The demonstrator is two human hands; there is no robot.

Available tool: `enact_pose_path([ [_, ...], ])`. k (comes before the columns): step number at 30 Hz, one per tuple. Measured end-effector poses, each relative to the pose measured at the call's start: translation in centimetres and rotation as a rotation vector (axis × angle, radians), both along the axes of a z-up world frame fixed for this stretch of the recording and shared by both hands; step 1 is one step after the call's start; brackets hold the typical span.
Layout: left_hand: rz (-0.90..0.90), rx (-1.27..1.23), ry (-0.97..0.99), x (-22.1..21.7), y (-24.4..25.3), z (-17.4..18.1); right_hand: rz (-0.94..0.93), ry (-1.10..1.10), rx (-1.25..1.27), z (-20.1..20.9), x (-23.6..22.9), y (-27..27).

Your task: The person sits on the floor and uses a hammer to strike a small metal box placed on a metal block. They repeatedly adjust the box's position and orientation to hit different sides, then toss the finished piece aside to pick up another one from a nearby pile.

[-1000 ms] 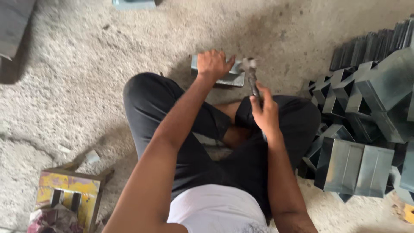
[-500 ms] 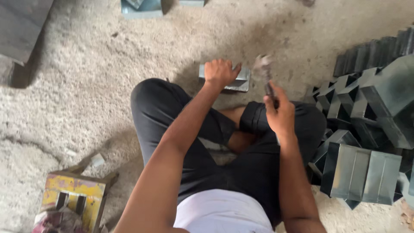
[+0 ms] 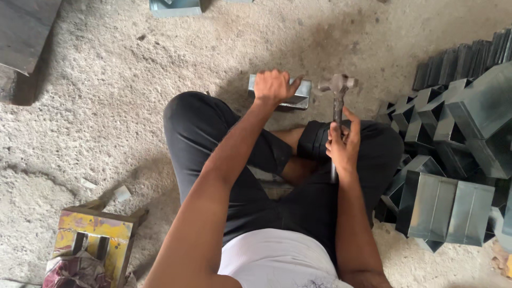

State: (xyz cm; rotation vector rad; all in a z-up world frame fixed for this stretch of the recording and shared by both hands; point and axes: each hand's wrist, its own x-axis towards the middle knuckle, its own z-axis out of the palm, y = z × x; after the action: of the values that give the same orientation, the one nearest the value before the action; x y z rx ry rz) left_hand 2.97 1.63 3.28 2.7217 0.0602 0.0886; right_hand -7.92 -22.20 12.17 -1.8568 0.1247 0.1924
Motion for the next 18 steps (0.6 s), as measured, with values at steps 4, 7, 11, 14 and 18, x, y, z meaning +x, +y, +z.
enact_pose_path([
  [4,-0.038,0.078,-0.406,-0.4,0.6,-0.5,-0.038,0.085,0.076,-0.4,0.4,1.0],
  [7,0.096,-0.074,-0.28,-0.2,0.4,-2.6,-0.057,0.101,0.071,-0.1,-0.6,0.9],
  [11,0.393,-0.755,-0.262,1.5,-0.9,-7.7,0.01,-0.059,0.172,2.4,-2.1,1.7],
  [14,0.466,-0.735,-0.635,2.1,-3.0,-11.9,0.141,-0.259,0.29,5.3,-2.8,2.9],
  [18,0.412,-1.0,-0.563,1.9,-4.0,-16.8,0.257,-0.587,0.138,7.5,-2.9,3.8],
])
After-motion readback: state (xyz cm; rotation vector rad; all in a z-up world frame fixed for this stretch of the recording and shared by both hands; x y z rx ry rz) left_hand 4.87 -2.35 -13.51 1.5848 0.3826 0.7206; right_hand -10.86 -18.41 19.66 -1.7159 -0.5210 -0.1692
